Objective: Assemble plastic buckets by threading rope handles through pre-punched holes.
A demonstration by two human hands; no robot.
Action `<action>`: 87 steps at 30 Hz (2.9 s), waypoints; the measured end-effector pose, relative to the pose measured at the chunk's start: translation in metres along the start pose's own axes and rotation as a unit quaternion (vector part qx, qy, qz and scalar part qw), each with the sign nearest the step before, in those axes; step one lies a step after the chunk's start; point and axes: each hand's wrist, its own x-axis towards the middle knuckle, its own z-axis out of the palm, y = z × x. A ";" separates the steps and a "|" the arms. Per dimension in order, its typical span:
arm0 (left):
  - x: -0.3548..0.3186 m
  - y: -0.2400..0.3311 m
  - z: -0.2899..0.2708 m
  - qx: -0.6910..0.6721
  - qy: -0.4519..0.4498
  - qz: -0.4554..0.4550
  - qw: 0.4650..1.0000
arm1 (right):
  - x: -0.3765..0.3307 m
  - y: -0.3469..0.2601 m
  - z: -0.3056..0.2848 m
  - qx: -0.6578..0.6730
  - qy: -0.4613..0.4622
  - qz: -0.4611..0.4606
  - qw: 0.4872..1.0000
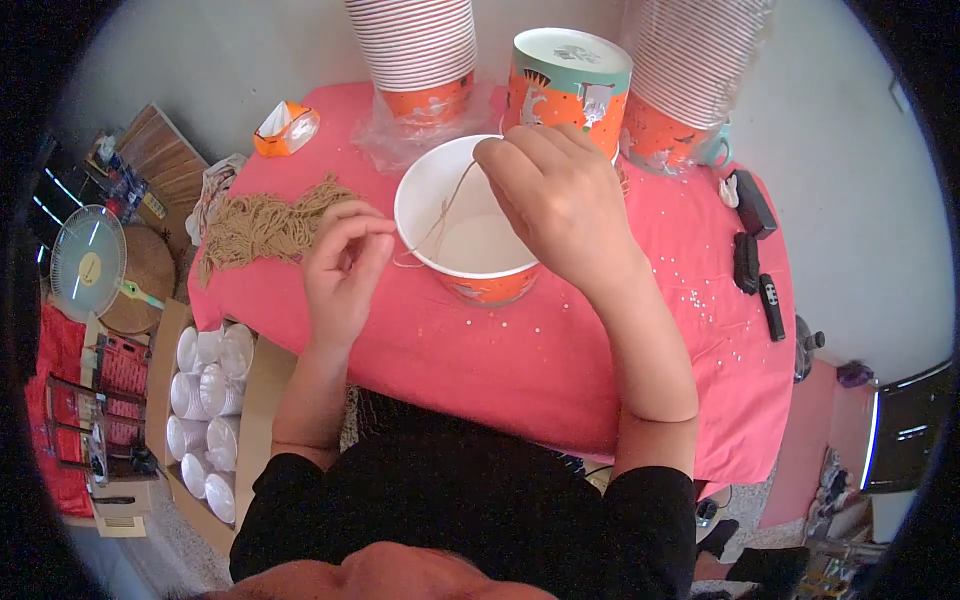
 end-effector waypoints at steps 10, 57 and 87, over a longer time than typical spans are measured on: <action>0.023 0.009 0.029 0.123 -0.047 0.067 0.989 | 0.002 -0.005 -0.007 0.011 0.005 0.010 1.000; 0.034 -0.041 -0.002 0.025 -0.055 -0.153 0.986 | -0.005 0.017 -0.062 0.429 0.145 0.232 0.861; -0.011 0.050 0.051 -0.420 -0.190 -0.209 0.862 | -0.003 -0.026 -0.017 0.751 0.019 0.255 0.609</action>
